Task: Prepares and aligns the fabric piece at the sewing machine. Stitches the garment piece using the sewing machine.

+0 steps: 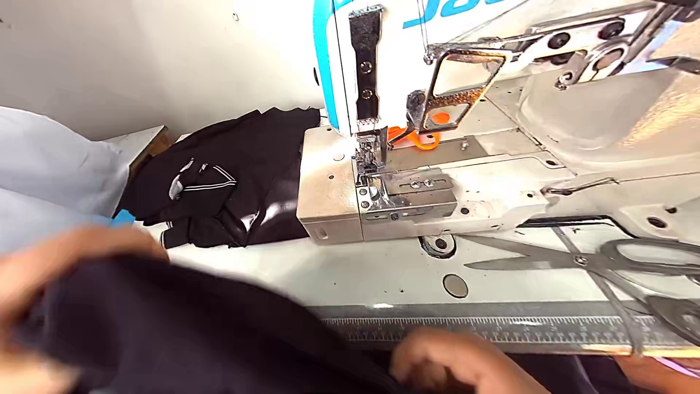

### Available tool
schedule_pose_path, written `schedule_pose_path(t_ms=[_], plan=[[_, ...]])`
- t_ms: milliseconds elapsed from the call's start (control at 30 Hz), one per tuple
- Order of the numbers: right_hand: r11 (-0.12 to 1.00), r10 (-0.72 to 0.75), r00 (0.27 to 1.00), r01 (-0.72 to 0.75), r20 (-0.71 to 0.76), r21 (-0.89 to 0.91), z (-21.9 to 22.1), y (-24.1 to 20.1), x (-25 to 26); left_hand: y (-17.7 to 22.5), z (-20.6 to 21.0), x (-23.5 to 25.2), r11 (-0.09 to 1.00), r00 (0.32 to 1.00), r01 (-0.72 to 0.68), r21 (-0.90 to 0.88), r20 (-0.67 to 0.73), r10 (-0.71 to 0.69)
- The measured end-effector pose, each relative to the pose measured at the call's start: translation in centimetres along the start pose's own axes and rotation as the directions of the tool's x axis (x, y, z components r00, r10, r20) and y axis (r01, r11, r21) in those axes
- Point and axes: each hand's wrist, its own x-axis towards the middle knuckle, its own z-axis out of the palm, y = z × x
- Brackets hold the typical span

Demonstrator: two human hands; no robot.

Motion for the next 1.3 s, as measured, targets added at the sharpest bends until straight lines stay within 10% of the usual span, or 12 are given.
schedule_pose_path(t_ms=[100,233,400,633,1000,1100,1300], plan=[[0.999,-0.048,0.995,0.049,-0.091,0.012,0.8,1.2,1.9,-6.0,-0.9,6.8,0.911,0.975,-0.155,0.381,-0.090,0.203],[0.984,0.082,0.963,-0.038,-0.256,0.172,1.5,3.0,4.6,-2.2,5.9,10.9,0.801,0.994,0.079,0.593,0.014,-0.107],[0.974,0.164,0.899,-0.083,-0.407,0.209,1.6,5.0,5.5,2.0,16.2,-0.3,0.969,0.982,0.139,0.206,-0.158,-0.107],[0.957,-0.050,0.890,-0.088,-0.453,-0.278,2.1,6.8,5.7,2.1,22.0,-4.3,0.949,0.892,0.300,-0.091,-0.327,-0.313],[0.991,0.127,0.930,-0.102,-0.344,0.091,1.2,5.6,5.7,3.1,23.3,-3.0,0.777,0.780,0.261,-0.573,-0.348,-0.519],[0.994,0.050,0.911,-0.086,-0.409,-0.070,1.6,5.9,5.3,3.2,22.7,-3.4,0.818,0.736,0.282,-0.501,-0.434,-0.519],[0.768,-0.283,0.890,-0.013,-0.357,-0.640,2.6,6.9,6.8,4.7,20.8,-4.4,0.963,0.884,0.263,0.054,-0.413,-0.218]])
